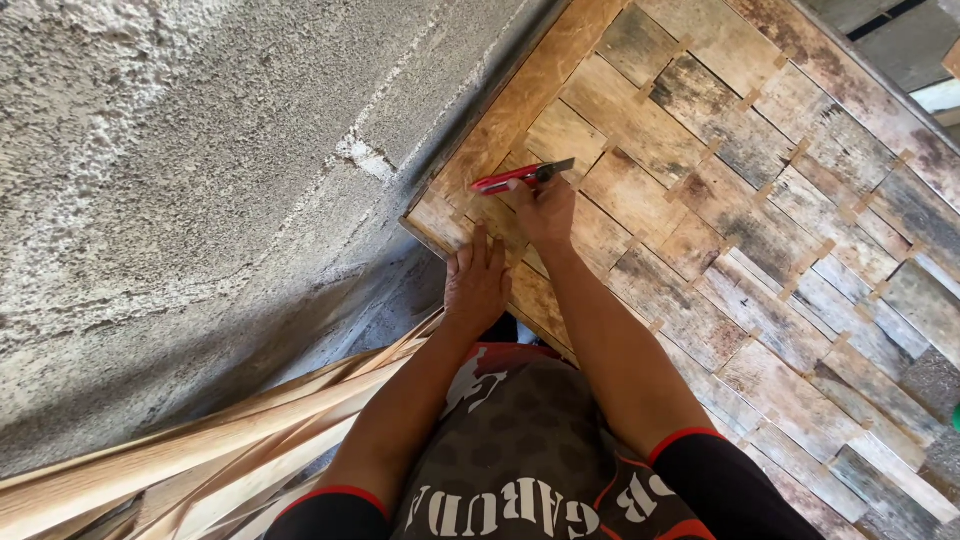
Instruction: The recorder is assembling small wooden slats into a mosaic pattern on a board, using a utility knife to trim the pieces.
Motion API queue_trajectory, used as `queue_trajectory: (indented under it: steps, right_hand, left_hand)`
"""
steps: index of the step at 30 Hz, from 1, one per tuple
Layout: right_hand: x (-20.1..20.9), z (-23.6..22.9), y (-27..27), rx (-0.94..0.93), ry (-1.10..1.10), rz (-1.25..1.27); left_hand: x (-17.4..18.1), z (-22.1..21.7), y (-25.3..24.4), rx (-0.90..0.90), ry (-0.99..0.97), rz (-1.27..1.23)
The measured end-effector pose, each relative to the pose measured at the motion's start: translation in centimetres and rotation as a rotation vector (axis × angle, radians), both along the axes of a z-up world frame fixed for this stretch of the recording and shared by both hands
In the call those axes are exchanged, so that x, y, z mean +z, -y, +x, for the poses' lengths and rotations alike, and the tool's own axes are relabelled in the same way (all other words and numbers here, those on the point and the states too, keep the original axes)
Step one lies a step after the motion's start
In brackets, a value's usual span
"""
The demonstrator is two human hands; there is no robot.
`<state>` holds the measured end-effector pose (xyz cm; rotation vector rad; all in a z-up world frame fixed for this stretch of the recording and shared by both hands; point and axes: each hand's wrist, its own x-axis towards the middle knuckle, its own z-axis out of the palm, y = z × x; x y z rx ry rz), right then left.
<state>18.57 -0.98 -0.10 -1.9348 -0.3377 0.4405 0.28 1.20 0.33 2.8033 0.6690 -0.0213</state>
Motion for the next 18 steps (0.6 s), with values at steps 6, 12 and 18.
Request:
queue_trajectory:
  steps: [6,12,18]
  right_hand:
    - [1.4,0.4,0.0,0.032,0.063,-0.035]
    - [1.2,0.1,0.0,0.054,0.065,-0.035]
    - [-0.8,-0.4,-0.1,0.044,-0.065,0.107]
  left_hand:
    - [-0.1,-0.1,0.2,0.002,0.014,0.041]
    - [0.0,0.0,0.1,0.004,0.016,0.026]
    - [0.0,0.2,0.0,0.006,-0.054,0.006]
